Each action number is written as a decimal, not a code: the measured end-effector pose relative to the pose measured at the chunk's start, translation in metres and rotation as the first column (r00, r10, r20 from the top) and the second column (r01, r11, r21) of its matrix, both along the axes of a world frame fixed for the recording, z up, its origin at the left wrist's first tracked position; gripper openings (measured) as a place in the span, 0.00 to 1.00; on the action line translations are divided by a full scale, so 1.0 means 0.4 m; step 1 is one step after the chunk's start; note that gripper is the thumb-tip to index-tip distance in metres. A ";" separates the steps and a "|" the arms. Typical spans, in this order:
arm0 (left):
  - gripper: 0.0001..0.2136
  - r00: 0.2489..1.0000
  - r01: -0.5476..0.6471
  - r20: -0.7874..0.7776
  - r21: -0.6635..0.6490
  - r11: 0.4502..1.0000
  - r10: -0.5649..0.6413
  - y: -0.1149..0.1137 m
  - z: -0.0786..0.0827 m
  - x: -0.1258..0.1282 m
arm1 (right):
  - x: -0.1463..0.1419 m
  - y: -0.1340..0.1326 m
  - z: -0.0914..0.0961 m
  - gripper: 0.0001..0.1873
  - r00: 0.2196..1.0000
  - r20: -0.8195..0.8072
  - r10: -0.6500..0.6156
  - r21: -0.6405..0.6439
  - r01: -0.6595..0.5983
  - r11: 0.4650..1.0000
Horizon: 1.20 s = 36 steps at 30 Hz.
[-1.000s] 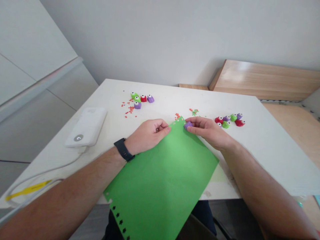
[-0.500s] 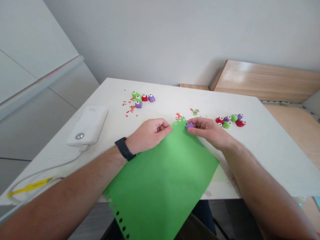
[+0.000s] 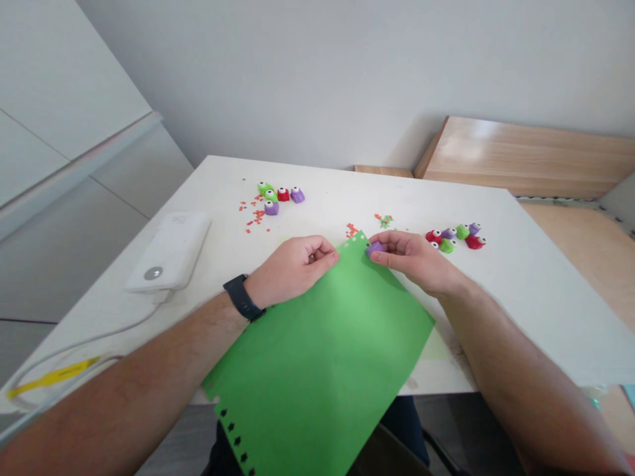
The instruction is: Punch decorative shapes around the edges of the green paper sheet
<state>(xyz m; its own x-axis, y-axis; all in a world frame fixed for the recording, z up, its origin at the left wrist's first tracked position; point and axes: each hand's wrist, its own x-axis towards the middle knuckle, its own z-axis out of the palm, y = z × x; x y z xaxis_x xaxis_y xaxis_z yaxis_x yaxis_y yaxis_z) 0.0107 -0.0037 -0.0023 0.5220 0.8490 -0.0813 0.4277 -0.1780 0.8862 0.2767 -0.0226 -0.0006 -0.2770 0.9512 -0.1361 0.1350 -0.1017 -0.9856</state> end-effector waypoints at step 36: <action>0.16 1.000 -0.011 -0.007 -0.018 1.000 0.011 -0.005 0.003 0.010 | -0.015 0.005 -0.011 0.14 0.953 0.300 -0.048 0.148 0.003 0.989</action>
<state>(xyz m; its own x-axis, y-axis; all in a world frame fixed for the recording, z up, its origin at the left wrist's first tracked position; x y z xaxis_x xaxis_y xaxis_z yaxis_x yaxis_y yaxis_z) 0.0148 -0.0056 -0.0013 0.5119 0.8532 -0.0998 0.4353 -0.1575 0.8864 0.2705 -0.0205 -0.0050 -0.2199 0.9730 -0.0702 0.4276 0.0315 -0.9034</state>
